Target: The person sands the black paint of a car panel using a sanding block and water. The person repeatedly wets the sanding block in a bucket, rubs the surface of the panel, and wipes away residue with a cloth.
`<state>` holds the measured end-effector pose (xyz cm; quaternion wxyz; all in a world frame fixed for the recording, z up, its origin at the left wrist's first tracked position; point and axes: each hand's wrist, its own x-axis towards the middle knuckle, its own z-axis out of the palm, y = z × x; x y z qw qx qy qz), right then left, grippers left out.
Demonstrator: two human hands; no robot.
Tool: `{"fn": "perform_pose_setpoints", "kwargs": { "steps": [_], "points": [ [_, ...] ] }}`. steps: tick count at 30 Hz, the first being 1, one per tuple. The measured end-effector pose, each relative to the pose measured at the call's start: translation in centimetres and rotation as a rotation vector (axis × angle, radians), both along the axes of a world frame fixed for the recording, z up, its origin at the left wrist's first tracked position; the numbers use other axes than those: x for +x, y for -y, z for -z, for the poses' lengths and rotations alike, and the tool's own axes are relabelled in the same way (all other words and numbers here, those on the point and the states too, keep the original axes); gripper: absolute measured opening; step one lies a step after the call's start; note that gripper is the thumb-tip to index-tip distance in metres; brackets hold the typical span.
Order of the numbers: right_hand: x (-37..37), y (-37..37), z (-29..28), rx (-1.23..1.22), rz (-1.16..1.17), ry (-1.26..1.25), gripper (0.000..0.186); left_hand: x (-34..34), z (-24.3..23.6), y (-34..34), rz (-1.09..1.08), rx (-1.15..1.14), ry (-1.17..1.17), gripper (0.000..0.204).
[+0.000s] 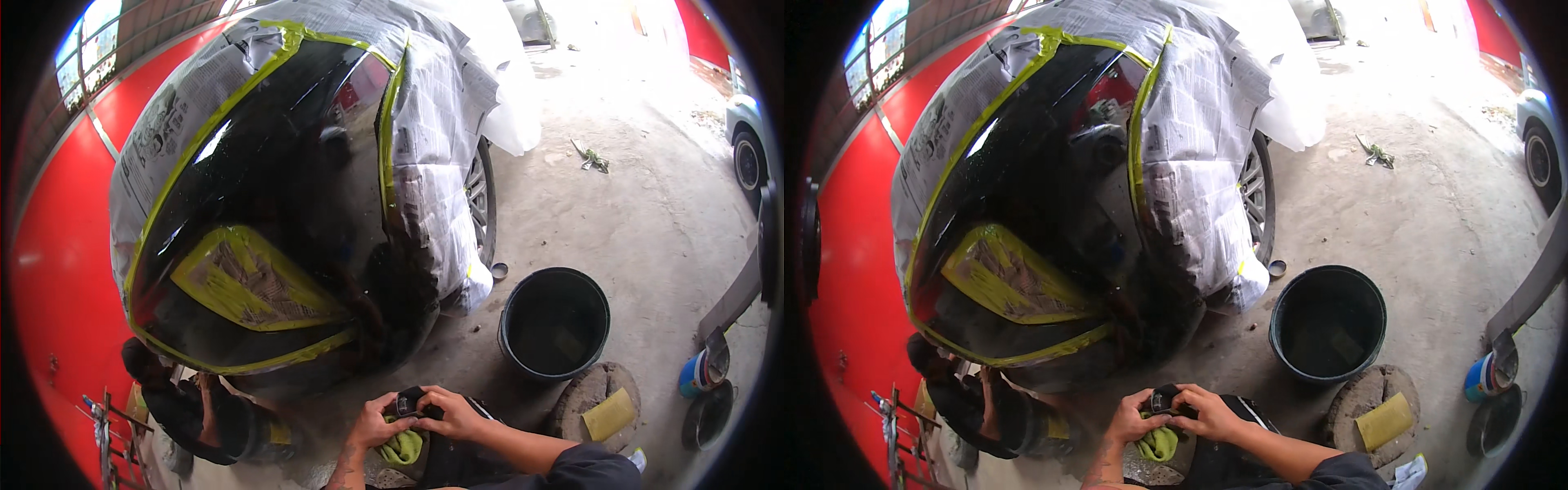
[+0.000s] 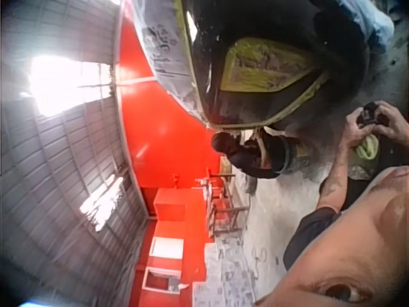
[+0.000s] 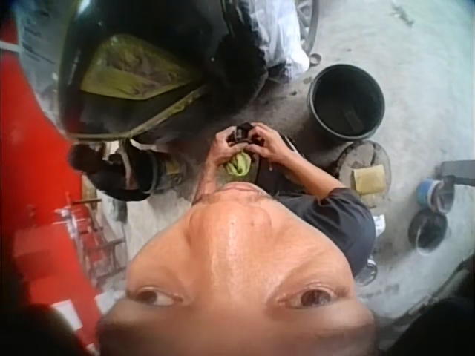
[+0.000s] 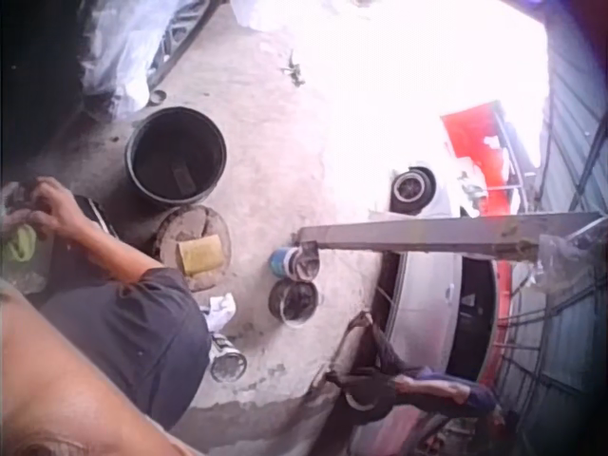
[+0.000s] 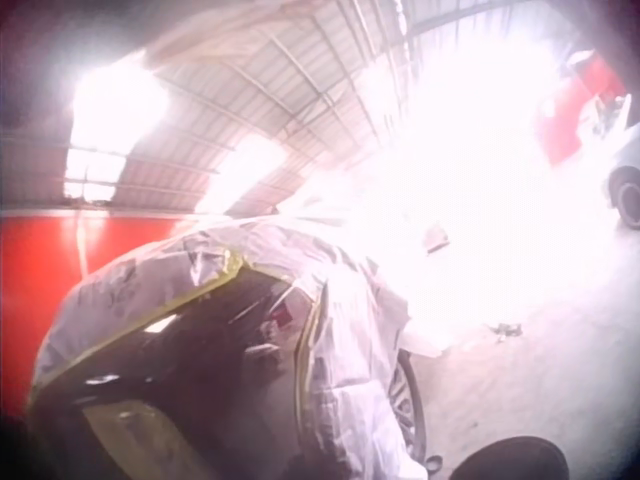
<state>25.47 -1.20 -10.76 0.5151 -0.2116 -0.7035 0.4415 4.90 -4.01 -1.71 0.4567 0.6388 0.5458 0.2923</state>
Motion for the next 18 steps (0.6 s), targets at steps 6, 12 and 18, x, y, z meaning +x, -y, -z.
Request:
{"fn": "perform_pose_setpoints", "kwargs": {
  "steps": [6, 12, 18],
  "points": [
    [7.3, -4.5, 1.4, -0.368, 0.4, -0.041, 0.036, -0.9, 1.3, -0.1, -0.143, 0.052, -0.161, 0.055],
    [22.2, -16.1, 16.4, -0.575, 0.728, 0.645, 0.039, -10.7, 4.0, 3.2, -0.262, -0.161, -0.7, 0.058],
    [24.7, -17.6, 29.8, -0.718, 0.099, 1.708, 0.038, -17.6, 7.1, 9.5, -0.478, -0.277, -0.876, 0.057]
  ]
}}
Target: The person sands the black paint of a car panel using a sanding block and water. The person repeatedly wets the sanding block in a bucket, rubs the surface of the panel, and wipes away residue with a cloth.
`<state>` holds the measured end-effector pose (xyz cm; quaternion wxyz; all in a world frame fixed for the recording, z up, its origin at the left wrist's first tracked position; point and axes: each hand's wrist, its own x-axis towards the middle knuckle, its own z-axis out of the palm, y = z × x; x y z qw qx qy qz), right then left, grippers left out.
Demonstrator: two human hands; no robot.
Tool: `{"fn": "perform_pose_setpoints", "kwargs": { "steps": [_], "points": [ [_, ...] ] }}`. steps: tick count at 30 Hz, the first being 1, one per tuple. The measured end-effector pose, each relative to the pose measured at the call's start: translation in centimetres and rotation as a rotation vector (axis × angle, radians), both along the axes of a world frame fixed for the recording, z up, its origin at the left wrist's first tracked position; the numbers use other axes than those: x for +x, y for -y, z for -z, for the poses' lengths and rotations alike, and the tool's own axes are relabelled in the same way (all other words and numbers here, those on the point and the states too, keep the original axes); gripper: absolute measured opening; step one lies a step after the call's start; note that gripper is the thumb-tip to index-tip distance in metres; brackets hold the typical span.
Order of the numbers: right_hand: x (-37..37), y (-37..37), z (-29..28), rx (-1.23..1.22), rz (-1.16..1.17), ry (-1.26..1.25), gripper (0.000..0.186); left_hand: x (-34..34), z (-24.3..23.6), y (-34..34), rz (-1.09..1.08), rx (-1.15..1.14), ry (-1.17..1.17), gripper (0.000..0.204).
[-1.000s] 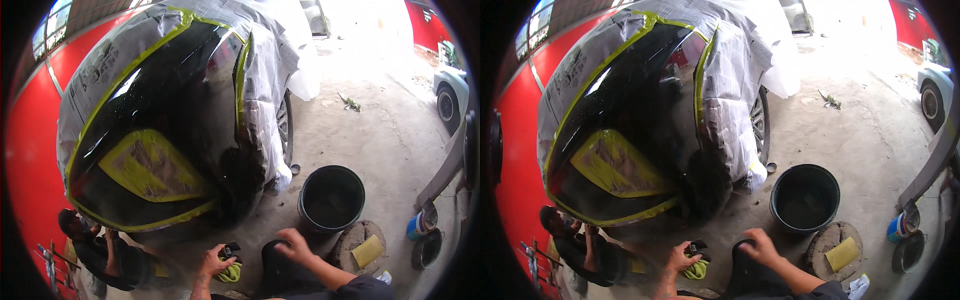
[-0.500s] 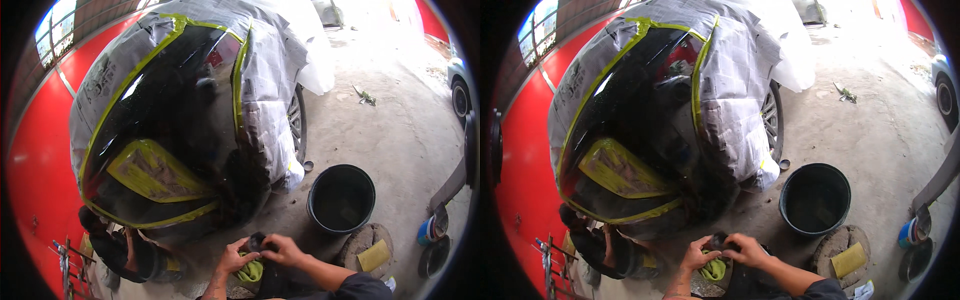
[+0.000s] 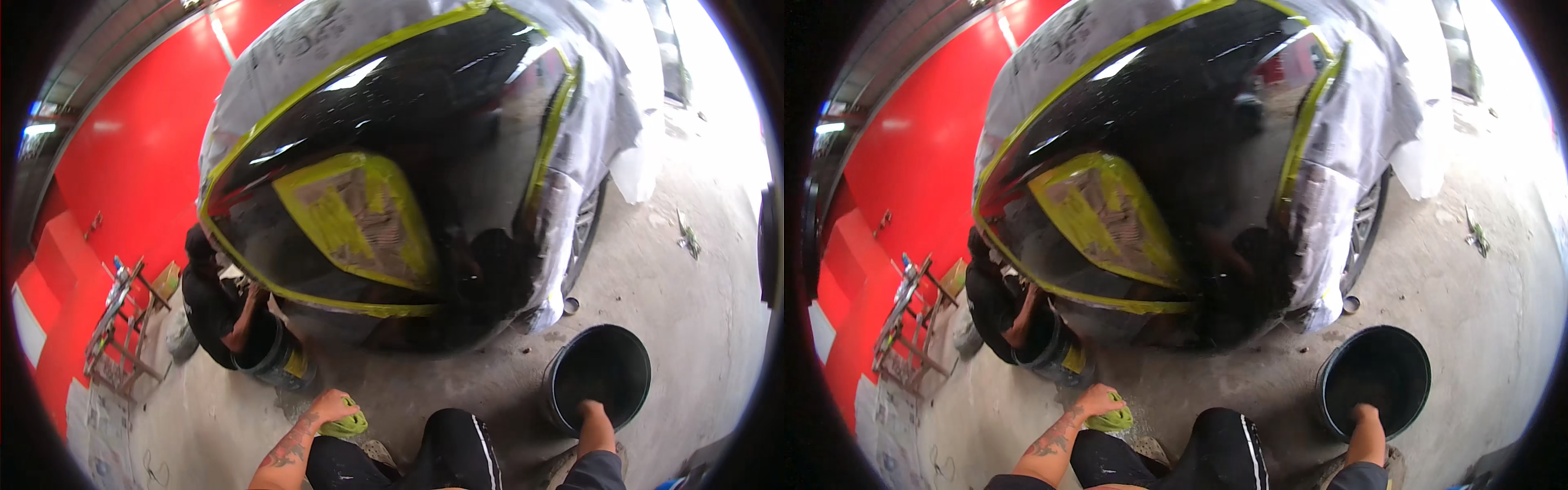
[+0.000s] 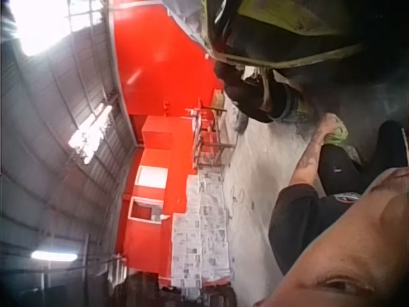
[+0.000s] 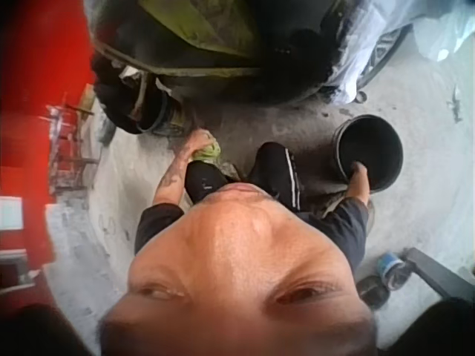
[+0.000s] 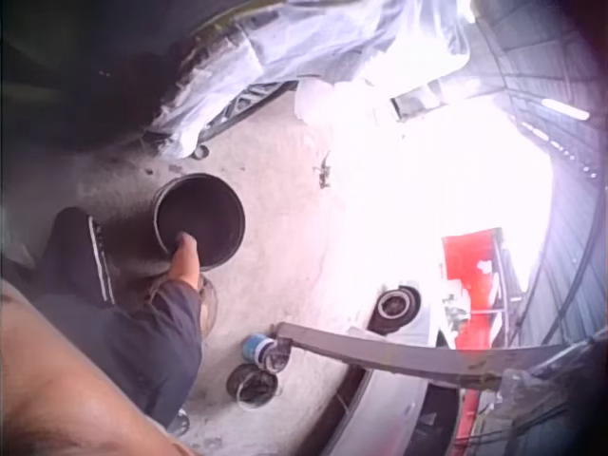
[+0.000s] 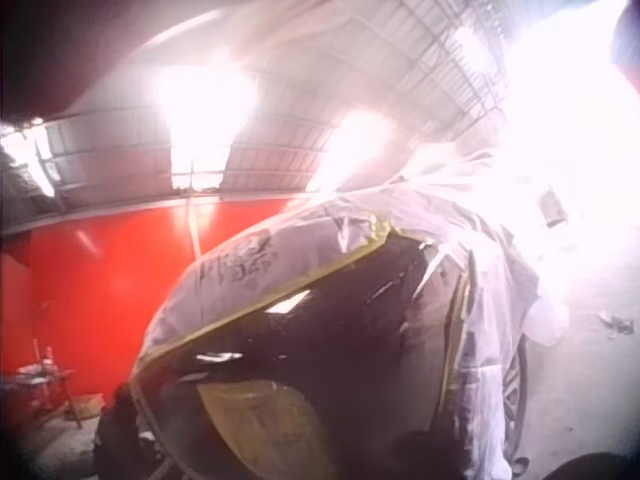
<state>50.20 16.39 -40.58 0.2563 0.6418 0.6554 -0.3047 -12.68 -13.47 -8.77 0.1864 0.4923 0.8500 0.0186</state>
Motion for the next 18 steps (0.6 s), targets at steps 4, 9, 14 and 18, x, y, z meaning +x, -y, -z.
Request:
{"fn": "perform_pose_setpoints", "kwargs": {
  "steps": [4, 9, 14, 18],
  "points": [
    [-2.8, 1.7, -2.9, -0.049, -0.065, 0.048, 0.042, -4.1, 1.4, 2.3, -0.119, 0.016, -0.025, 0.058],
    [-4.4, 4.0, -14.1, 0.115, 0.077, 0.114, 0.04, -11.4, 3.2, 4.8, -0.144, -0.423, -0.004, 0.054],
    [-5.5, 6.9, -25.4, 0.522, 0.309, -0.179, 0.036, -13.2, -1.5, 12.5, -0.203, -0.547, 0.031, 0.058],
    [-8.1, 10.5, -32.8, 0.428, 0.405, -0.355, 0.039, -12.4, -9.9, 17.4, -0.273, -0.637, 0.158, 0.058]
  ]
}}
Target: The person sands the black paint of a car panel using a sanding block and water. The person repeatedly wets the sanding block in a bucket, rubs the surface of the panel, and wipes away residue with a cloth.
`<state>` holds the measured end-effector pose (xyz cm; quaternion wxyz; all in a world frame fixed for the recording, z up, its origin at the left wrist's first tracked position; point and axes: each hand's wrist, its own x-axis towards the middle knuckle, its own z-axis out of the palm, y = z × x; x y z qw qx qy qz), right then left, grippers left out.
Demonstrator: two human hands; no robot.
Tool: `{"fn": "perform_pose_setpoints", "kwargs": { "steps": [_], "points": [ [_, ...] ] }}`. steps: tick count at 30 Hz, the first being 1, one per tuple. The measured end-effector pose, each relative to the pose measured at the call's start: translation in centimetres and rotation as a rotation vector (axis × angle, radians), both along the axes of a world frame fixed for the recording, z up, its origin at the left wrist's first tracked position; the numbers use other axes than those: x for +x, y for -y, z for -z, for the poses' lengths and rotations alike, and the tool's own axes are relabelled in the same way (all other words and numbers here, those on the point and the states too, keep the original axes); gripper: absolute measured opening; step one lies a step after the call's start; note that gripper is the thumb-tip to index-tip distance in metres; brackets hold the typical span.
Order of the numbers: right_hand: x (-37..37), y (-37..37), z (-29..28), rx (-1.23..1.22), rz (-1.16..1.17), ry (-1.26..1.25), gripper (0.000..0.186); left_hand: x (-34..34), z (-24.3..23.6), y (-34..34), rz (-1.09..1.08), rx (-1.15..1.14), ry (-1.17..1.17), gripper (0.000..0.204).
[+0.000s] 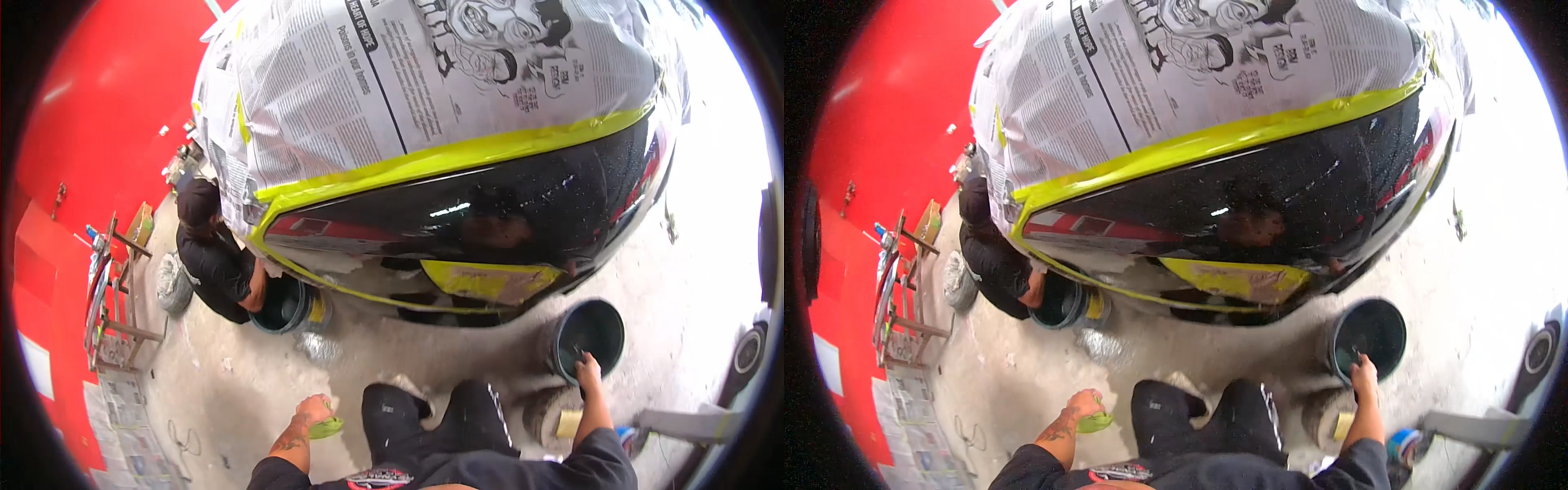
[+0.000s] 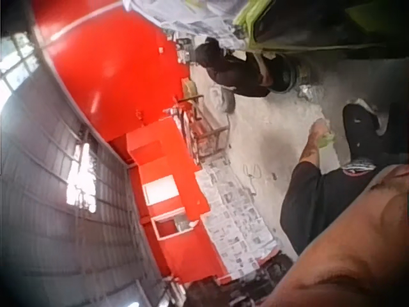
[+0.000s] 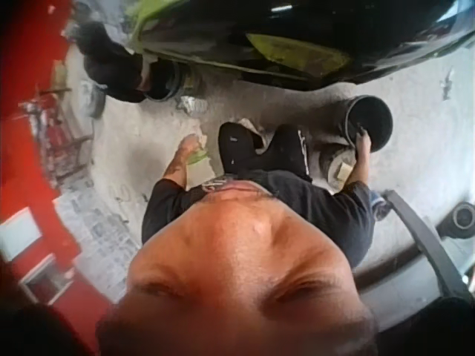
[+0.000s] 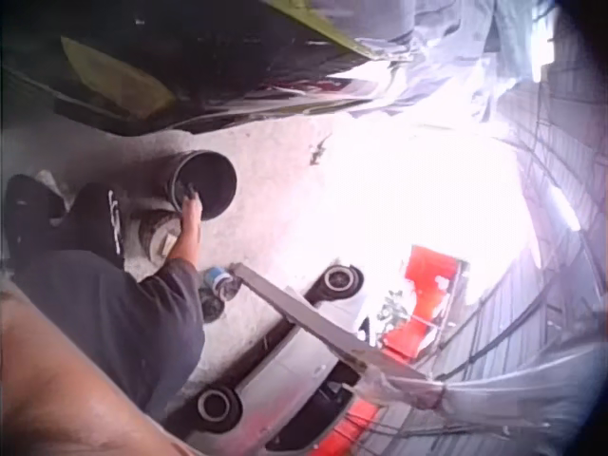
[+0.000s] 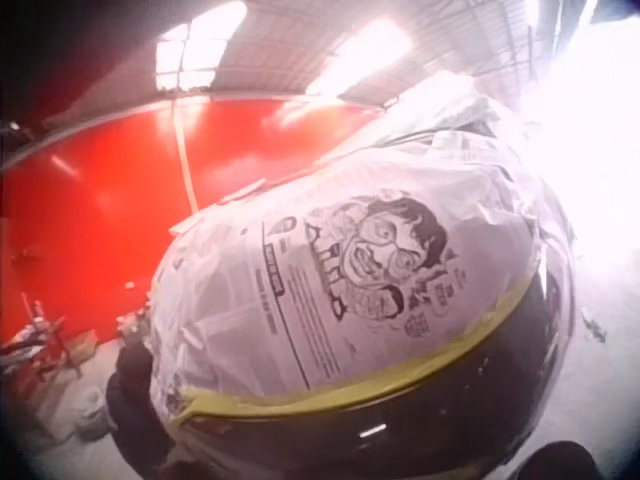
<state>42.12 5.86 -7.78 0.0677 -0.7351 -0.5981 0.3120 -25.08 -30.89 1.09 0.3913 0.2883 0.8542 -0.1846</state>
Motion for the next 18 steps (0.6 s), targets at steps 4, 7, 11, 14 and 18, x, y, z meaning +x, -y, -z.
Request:
{"fn": "perform_pose_setpoints", "kwargs": {
  "steps": [4, 7, 11, 14, 18],
  "points": [
    [-2.5, 6.5, -6.9, -0.092, 0.017, 0.054, 0.04, 1.6, -8.6, 1.9, 0.028, 0.104, 0.022, 0.049],
    [-2.8, 11.7, -12.2, -0.169, 0.165, 0.123, 0.042, 1.7, -15.1, -0.1, 0.141, 0.222, 0.099, 0.041],
    [-2.0, 17.5, -18.9, -0.142, 0.461, 0.111, 0.043, 4.2, -23.4, -6.1, 0.251, 0.431, 0.183, 0.039],
    [-1.7, 20.2, -22.4, -0.115, 0.502, 0.088, 0.042, 7.0, -30.0, -13.3, 0.478, 0.524, 0.185, 0.039],
    [-1.9, 22.4, -23.6, -0.109, 0.664, -0.074, 0.042, 12.0, -39.3, -23.5, 0.826, 0.902, 0.344, 0.039]
  ]
}}
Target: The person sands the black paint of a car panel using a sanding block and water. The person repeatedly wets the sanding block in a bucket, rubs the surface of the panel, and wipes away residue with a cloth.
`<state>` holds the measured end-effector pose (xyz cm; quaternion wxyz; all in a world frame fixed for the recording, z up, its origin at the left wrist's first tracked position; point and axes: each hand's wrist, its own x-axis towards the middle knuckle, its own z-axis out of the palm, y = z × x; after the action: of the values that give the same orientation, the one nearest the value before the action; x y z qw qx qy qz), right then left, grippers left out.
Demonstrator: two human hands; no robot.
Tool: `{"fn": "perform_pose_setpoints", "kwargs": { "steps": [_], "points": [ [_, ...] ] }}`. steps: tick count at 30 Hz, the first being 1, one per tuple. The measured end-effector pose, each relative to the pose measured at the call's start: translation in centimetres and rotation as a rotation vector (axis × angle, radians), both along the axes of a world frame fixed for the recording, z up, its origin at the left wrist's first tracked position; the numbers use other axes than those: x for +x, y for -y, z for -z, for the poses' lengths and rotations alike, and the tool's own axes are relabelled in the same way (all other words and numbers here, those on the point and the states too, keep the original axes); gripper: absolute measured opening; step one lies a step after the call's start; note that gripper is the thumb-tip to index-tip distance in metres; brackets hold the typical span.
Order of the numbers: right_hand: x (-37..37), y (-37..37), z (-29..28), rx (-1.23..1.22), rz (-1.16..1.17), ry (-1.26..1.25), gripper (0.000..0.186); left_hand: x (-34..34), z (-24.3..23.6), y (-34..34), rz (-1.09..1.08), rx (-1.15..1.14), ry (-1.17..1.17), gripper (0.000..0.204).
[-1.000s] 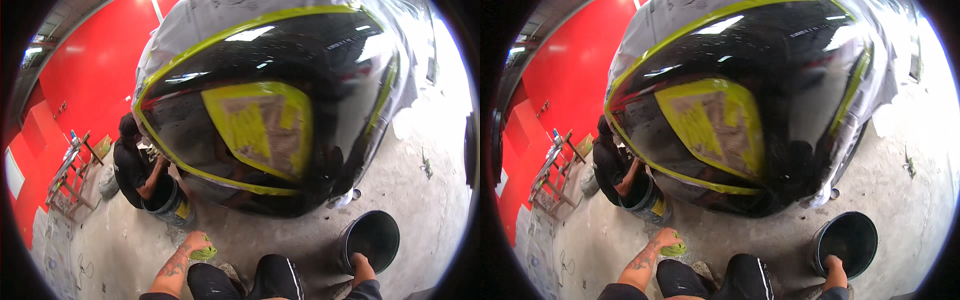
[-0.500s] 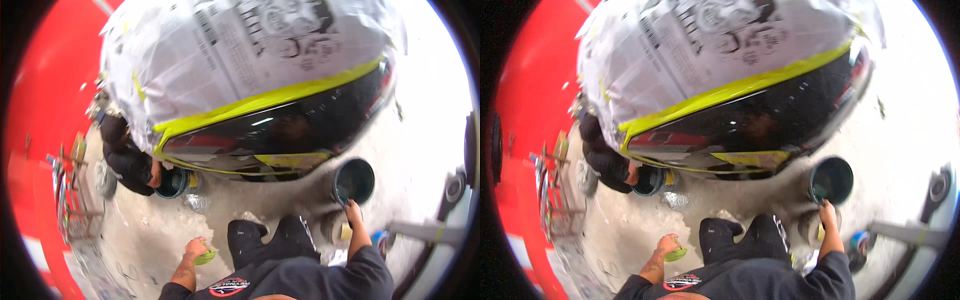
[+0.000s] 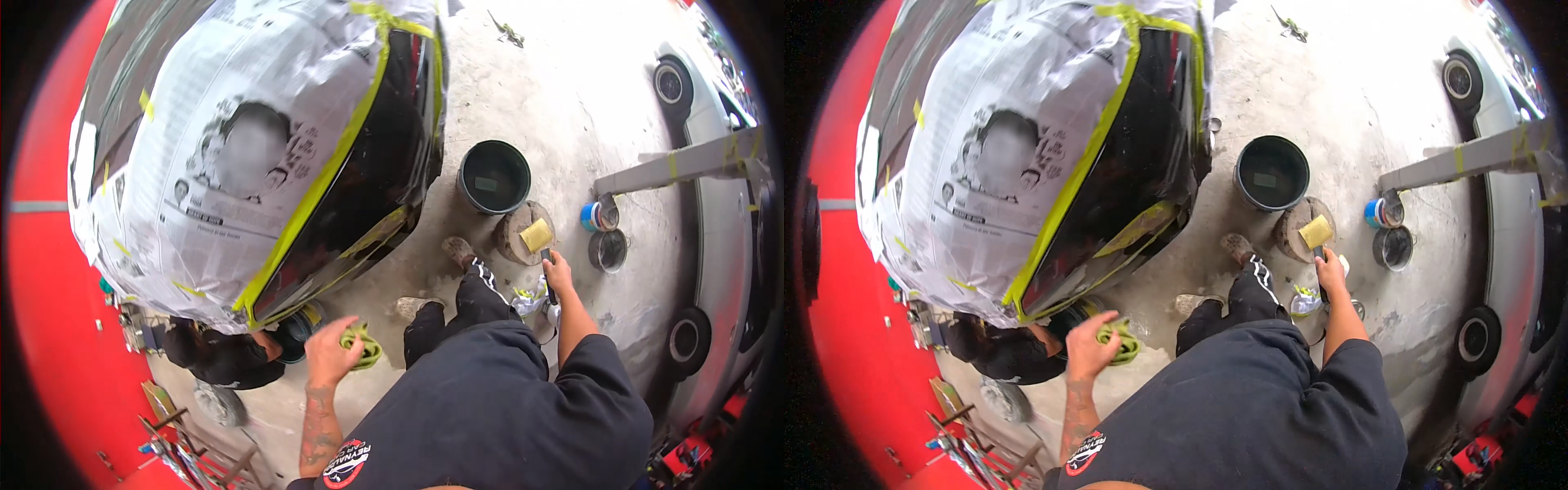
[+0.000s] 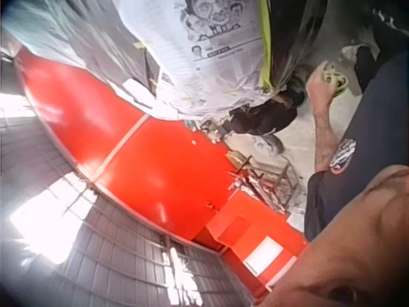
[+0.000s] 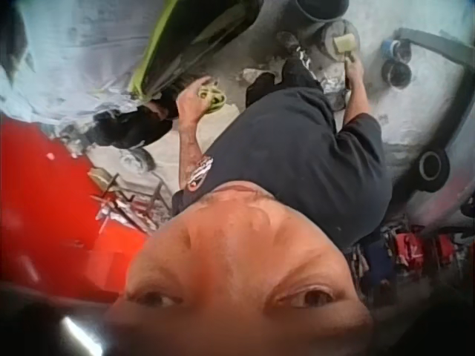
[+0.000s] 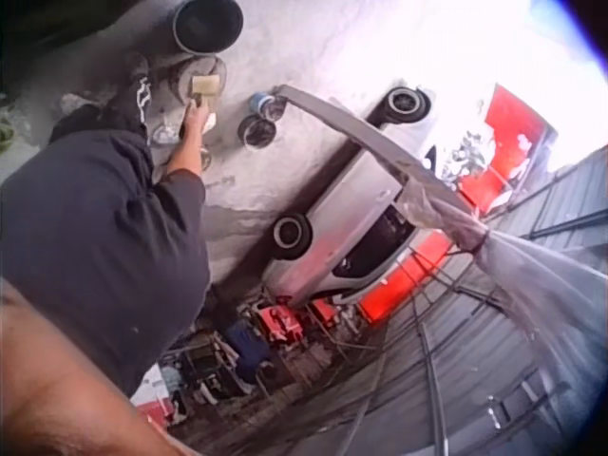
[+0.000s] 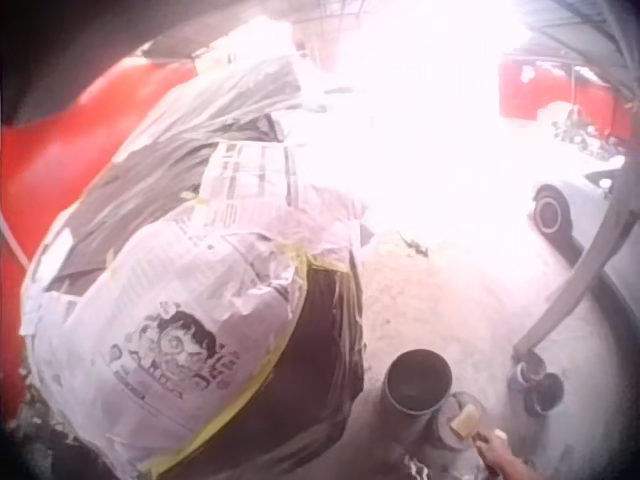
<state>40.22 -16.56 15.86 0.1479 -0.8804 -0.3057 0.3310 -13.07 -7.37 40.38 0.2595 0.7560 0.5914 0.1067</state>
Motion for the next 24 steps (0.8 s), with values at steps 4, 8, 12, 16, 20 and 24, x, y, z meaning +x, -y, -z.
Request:
{"fn": "perform_pose_setpoints", "kwargs": {
  "steps": [4, 8, 12, 16, 20, 24],
  "points": [
    [0.4, 0.5, 2.2, -0.016, -0.019, -0.011, 0.048, 6.4, -8.6, -8.6, 0.299, 0.178, -0.186, 0.042],
    [2.2, -1.7, 5.3, -0.034, 0.027, -0.111, 0.045, 14.2, -14.5, -15.7, 0.494, 0.217, -0.545, 0.056],
    [4.3, -5.3, 6.8, 0.179, 0.162, -0.202, 0.044, 22.9, -15.5, -22.5, 0.604, 0.147, -0.837, 0.074],
    [5.7, -7.9, 7.1, 0.162, 0.227, -0.221, 0.046, 30.3, -13.3, -28.4, 0.595, 0.097, -1.033, 0.092],
    [5.9, -8.6, 7.8, 0.155, 0.217, -0.222, 0.046, 34.8, -12.0, -33.5, 0.611, 0.178, -1.13, 0.089],
    [5.8, -8.4, 9.5, 0.185, 0.254, -0.292, 0.049, 36.2, -11.4, -36.1, 0.608, 0.099, -1.278, 0.091]
  ]
}}
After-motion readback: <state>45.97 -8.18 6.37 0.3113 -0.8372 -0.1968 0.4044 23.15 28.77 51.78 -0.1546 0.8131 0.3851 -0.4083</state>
